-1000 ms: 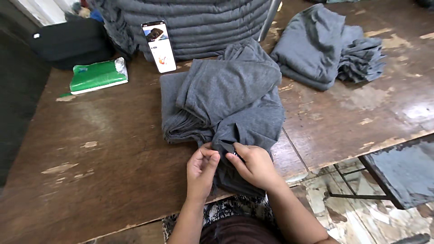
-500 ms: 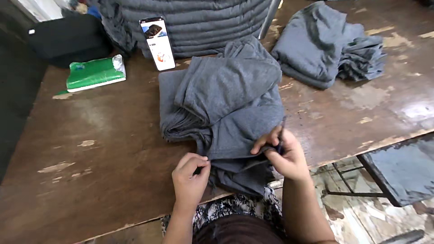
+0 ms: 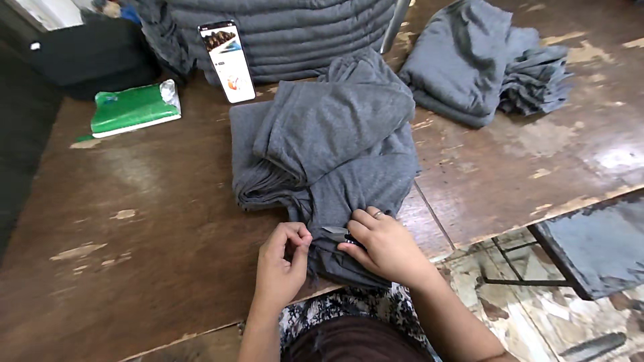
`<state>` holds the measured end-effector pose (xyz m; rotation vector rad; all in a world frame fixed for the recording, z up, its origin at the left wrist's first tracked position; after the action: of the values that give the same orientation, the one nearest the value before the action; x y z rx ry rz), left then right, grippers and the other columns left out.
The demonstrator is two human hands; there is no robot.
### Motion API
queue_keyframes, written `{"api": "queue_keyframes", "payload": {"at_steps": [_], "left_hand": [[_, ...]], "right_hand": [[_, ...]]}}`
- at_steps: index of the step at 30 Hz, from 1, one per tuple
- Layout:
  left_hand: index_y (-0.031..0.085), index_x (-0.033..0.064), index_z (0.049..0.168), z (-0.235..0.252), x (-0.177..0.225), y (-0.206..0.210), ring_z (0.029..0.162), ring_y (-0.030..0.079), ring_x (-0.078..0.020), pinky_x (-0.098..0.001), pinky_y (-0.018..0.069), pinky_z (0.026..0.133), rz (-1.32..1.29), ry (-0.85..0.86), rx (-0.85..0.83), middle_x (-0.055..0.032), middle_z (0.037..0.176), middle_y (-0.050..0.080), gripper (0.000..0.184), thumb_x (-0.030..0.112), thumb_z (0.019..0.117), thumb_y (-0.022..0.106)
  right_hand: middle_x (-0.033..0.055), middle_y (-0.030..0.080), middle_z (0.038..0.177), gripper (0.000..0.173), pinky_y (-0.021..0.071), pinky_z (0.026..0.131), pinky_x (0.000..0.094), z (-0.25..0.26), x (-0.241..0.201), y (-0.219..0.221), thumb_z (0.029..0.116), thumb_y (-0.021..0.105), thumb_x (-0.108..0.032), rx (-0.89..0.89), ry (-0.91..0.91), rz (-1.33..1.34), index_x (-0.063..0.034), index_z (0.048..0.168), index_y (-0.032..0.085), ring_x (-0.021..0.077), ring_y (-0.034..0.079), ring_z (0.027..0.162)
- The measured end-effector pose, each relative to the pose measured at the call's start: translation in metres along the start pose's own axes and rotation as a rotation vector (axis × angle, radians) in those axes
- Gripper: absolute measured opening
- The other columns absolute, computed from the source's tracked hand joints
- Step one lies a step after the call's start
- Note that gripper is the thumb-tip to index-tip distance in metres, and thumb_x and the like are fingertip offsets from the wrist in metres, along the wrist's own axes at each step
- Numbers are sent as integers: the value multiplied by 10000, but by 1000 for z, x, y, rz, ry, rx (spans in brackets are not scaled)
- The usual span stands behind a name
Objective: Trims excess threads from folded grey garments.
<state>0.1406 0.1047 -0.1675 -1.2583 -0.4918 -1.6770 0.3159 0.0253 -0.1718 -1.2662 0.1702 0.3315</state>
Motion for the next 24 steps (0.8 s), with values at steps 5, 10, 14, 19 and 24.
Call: {"api": "queue_keyframes", "payload": {"at_steps": [5, 10, 14, 19, 24], "left_hand": [[527, 41, 922, 1, 1, 3, 841, 601, 14, -118, 499, 710, -14, 10, -24, -22, 978, 646, 78, 48, 970, 589], [515, 52, 938, 2, 0, -1, 865, 607, 12, -128, 509, 728, -24, 6, -2, -11, 976, 640, 80, 63, 979, 583], [550, 64, 928, 2, 0, 2, 857, 615, 11, -127, 508, 714, -55, 18, -17, -1, 977, 661, 89, 74, 970, 627], [596, 176, 911, 0, 8, -8, 969, 631, -23, -206, 512, 890, -165, 108, -188, 79, 913, 667, 151, 270, 983, 690], [733, 144, 1064, -11, 31, -19, 1098, 644, -81, -279, 490, 1001, -333, 147, -687, 30, 1039, 750, 454, 572, 933, 663]], "right_hand": [[120, 649, 849, 564, 522, 624, 458, 1, -1, 3, 1066, 384, -507, 37, 14, -35, -70, 833, 654, 343, 649, 814], [133, 647, 845, 574, 529, 629, 469, 1, 0, 2, 1059, 391, -517, 41, 19, -19, -58, 828, 647, 354, 655, 819], [126, 652, 829, 590, 528, 622, 458, 3, -4, 3, 1059, 383, -537, 59, 43, -55, -60, 842, 654, 347, 660, 806], [128, 637, 776, 574, 516, 650, 468, 3, 6, 0, 1071, 389, -489, 85, 59, 143, -46, 799, 630, 315, 645, 764], [-38, 521, 768, 362, 402, 663, 139, -14, 43, -13, 962, 691, -369, 233, 101, 676, -65, 829, 546, -39, 469, 722]]}}
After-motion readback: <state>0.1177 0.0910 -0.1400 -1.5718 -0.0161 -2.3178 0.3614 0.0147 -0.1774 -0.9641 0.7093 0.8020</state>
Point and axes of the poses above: each hand's wrist, its own z-axis towards the middle knuckle, its own y-axis out of the palm, x = y × z, the point moved 6 cm from there along z, towards the middle knuckle
